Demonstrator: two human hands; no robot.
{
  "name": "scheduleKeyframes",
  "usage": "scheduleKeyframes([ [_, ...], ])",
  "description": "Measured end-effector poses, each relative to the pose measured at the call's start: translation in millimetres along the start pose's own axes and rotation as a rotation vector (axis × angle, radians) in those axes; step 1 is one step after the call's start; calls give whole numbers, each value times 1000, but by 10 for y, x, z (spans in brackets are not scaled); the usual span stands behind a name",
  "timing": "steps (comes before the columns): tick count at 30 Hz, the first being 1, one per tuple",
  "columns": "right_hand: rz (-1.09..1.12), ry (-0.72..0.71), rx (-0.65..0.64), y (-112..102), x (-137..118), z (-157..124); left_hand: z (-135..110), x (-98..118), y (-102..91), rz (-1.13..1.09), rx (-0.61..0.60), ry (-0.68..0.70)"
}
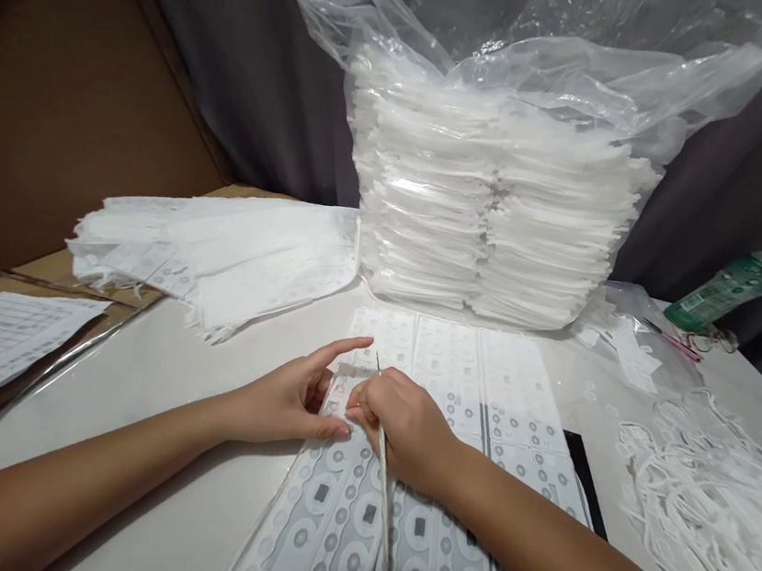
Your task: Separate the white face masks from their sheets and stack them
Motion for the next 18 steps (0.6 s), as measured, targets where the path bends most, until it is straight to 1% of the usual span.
scheduleKeyframes([
  [3, -83, -7, -15, 34, -26, 5, 8, -17, -2, -40, 40, -8],
  [8, -149, 49, -30, 90, -35, -3, 8, -29, 5, -64, 75, -22],
  [13, -86, 48, -17, 76, -57, -3, 3, 20, -21, -36, 37, 0],
  [18, -6, 152, 29, 25, -22, -26, 6, 55, -40, 8, 13, -23],
])
Point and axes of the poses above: each hand's wrist, its own z-axis towards the middle knuckle, its own y-axis out of the palm, x = y × z, the point moved 6 cm from there along z, towards the middle knuckle, and after that the axes turned 9 degrees about z, right-handed, at the moved point
